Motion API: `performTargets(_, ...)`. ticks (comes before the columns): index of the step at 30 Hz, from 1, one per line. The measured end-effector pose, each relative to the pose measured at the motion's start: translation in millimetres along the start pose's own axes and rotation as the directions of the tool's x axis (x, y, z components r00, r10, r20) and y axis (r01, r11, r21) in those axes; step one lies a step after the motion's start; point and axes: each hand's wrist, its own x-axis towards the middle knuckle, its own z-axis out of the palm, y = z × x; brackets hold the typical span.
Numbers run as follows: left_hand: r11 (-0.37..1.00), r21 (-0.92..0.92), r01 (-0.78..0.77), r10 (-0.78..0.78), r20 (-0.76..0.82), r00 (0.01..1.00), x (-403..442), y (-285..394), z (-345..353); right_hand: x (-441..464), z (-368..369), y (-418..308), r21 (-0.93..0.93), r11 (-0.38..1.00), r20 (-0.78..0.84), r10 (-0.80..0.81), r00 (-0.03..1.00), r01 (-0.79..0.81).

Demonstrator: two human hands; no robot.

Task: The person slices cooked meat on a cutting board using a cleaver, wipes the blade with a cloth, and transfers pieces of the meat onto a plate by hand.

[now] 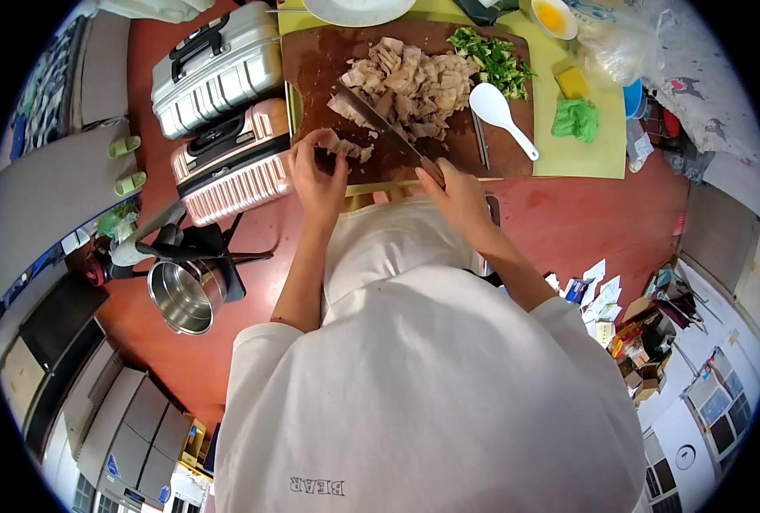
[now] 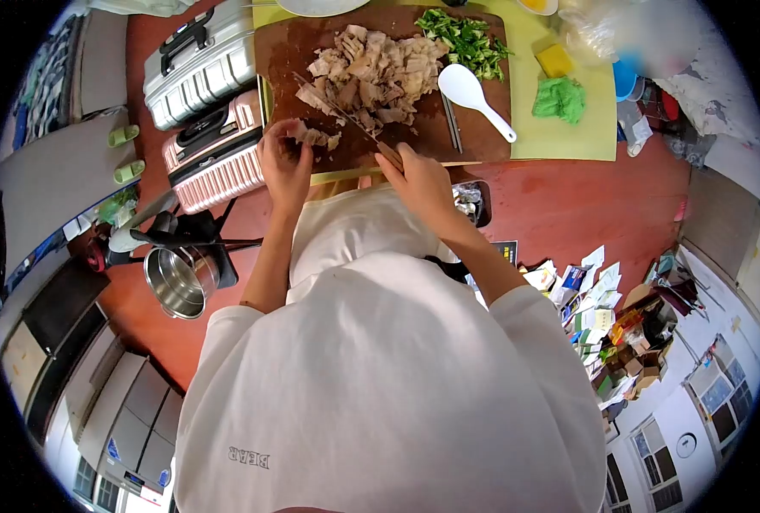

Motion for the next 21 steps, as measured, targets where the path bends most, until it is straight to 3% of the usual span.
performTargets(4, 0.989, 0.117, -0.088, 0.085, 0.023, 0.996, 4, -1, -3, -14, -4, -1, 0.041, 0.998, -0.08, 0.041, 0.996, -0.038)
performTargets(6, 0.984, -0.174, 0.029, -0.037, -0.045, 0.998, 4, -7, 5, -19, -6, -1, 0.08, 0.994, -0.098, 0.077, 0.992, -0.07)
performTargets(10, 0.99, -0.144, 0.0, -0.004, -0.027, 1.0, 3, -6, 0, -26, -6, -4, 0.078, 0.994, -0.144, 0.089, 0.986, -0.078)
performTargets(19, 0.993, -0.115, 0.003, -0.005, -0.011, 1.0, -5, -19, -7, -41, -1, -8, 0.06, 0.986, -0.087, 0.157, 0.984, -0.153)
performTargets(21, 0.953, -0.288, 0.094, -0.087, 0.038, 0.995, -4, -22, -6, -43, 0, -8, 0.095, 0.983, -0.123, 0.169, 0.978, -0.158)
